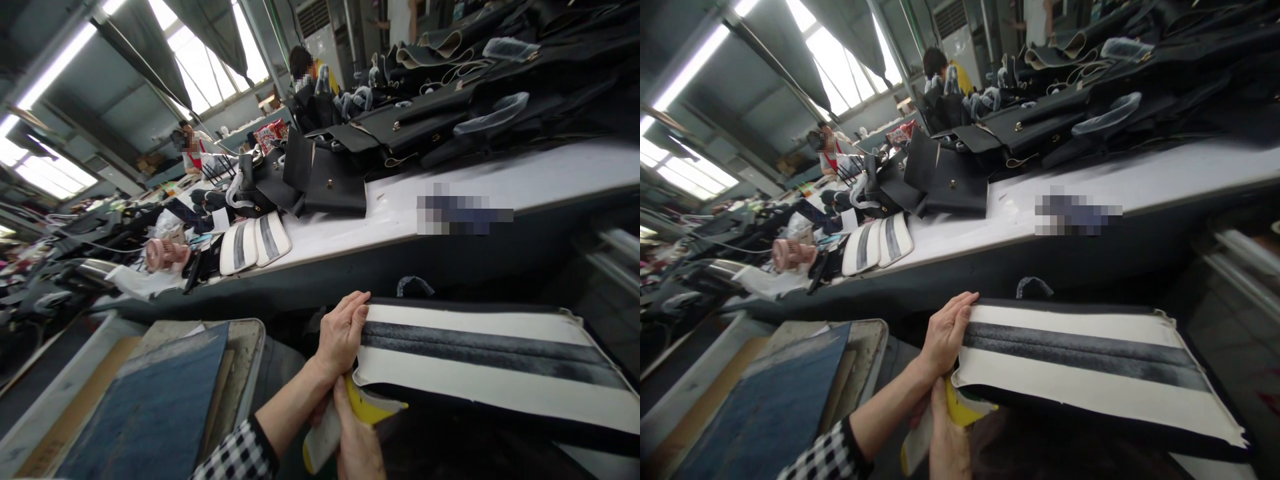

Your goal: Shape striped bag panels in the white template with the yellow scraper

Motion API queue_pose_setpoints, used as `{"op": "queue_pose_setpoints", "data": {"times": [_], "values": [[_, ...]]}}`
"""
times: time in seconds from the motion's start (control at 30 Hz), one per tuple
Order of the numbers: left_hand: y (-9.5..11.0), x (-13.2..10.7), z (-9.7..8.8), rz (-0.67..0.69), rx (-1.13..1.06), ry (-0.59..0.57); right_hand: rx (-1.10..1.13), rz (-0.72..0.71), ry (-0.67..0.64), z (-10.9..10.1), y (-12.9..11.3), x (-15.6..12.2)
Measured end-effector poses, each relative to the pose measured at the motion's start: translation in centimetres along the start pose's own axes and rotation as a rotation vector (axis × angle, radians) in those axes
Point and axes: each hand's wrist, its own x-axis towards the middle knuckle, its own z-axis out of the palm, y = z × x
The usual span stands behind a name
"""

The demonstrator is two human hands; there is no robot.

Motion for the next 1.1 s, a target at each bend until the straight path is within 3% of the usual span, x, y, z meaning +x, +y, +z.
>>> {"op": "queue_pose_setpoints", "data": {"times": [0.5,0.77,1.1], "values": [[-0.2,0.2,-0.2,-0.06,-0.073,-0.026,0.156,0.153,-0.112,0.2,-2.4,-0.7],[0.0,0.4,-0.2,-0.113,-0.069,-0.031,0.196,0.24,-0.296,-1.0,-4.3,-0.6],[0.5,0.7,0.1,-0.111,-0.03,-0.001,0.224,0.239,-0.285,-1.7,-4.7,-0.6]]}}
